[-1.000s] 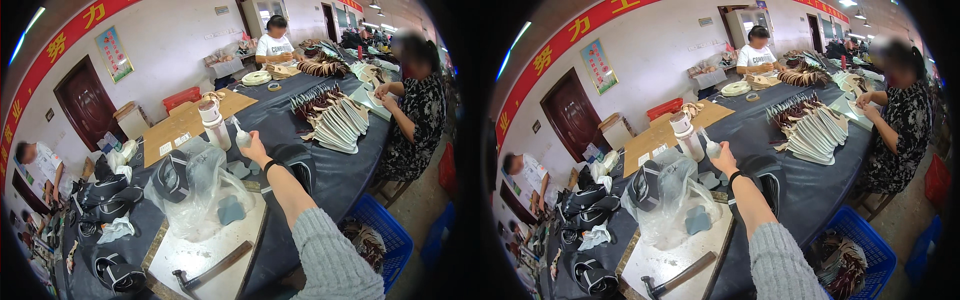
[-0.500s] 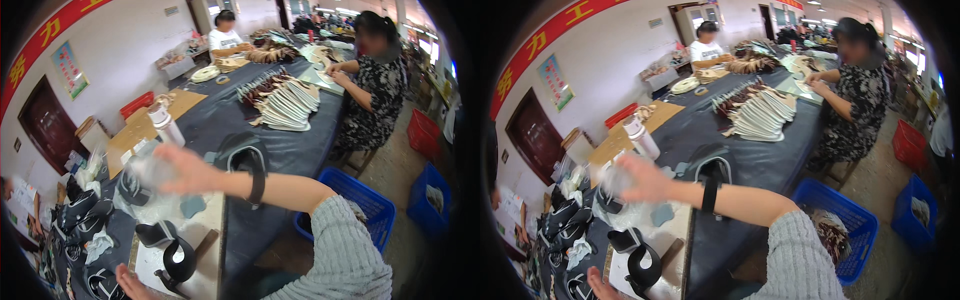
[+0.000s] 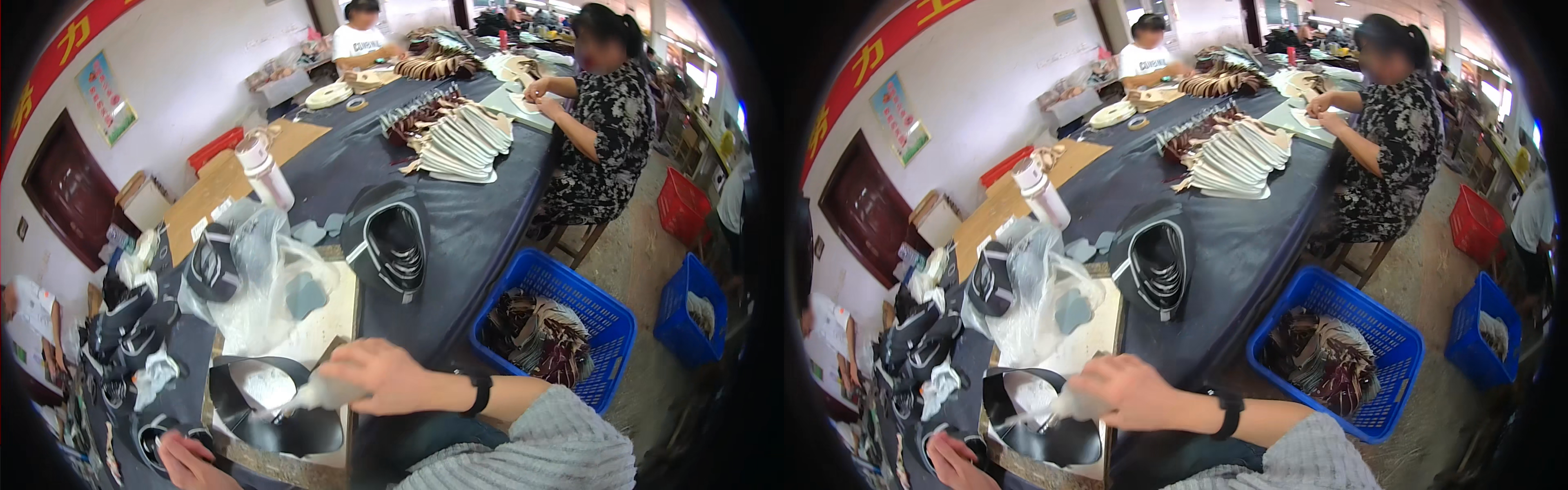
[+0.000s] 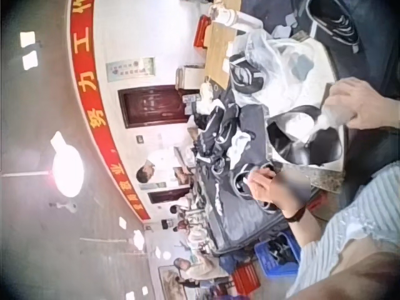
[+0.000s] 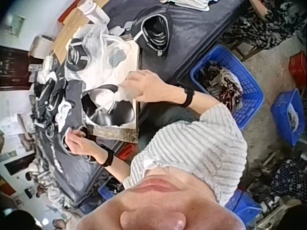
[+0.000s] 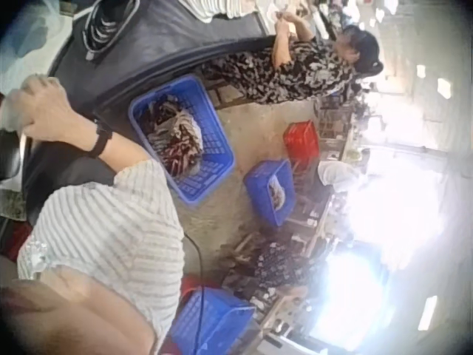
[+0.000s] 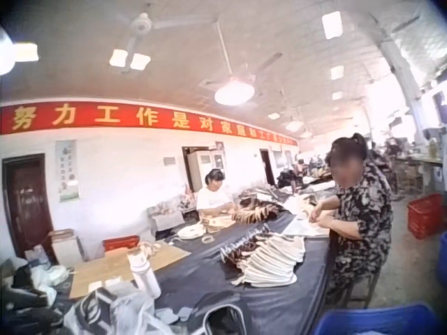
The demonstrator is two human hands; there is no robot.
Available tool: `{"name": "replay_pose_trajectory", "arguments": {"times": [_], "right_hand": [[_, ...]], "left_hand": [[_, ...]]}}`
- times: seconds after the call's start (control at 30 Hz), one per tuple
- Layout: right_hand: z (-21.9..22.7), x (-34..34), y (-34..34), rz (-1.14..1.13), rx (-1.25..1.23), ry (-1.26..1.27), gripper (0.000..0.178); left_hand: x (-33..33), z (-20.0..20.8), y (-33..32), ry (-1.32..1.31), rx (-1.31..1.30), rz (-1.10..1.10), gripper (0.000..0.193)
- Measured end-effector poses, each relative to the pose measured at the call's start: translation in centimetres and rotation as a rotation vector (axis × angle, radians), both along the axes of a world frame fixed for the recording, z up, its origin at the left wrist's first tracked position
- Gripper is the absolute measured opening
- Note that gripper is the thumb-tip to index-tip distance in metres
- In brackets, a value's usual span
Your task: Applying adhesive and using a hammer to assemble shoe upper components.
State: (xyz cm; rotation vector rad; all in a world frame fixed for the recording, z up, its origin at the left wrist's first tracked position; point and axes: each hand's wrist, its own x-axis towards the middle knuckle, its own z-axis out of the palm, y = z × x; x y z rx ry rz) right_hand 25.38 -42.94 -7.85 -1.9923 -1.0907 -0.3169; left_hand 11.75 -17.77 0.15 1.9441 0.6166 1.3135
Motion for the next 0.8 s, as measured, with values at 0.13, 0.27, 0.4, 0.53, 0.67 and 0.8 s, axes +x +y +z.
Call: {"name": "replay_pose_trajectory", "arguments": {"times": [0.13, 0.27, 0.4, 0.53, 0.67, 0.8], "right_hand": [[0.8, 0.2, -2.3, -0.002, 0.110, 0.236, 0.059], [1.6, -0.3, -3.9, -0.038, 0.182, 0.195, 0.060], [1.5, 0.1, -3.0, -0.016, 0.172, 0.287, 0.061], [1.4, 0.1, -1.1, 0.018, 0.239, 0.276, 0.061], [2.4, -0.1, 2.4, 0.093, 0.276, 0.217, 0.060], [4.2, -0.9, 5.4, 0.179, 0.275, 0.190, 0.061]], "left_hand": [[2.1, -6.5, 7.7, 0.450, 0.239, -0.069, 0.035], [5.0, -12.5, 10.8, 0.560, 0.445, -0.060, 0.043], [3.3, -9.8, 10.0, 0.563, 0.297, -0.056, 0.057], [1.9, -5.6, 7.1, 0.865, 0.098, 0.156, 0.054], [1.7, -4.7, 3.3, 0.377, 0.249, -0.050, 0.045], [2.9, -6.1, 6.7, 0.737, 0.371, 0.046, 0.073]]}}
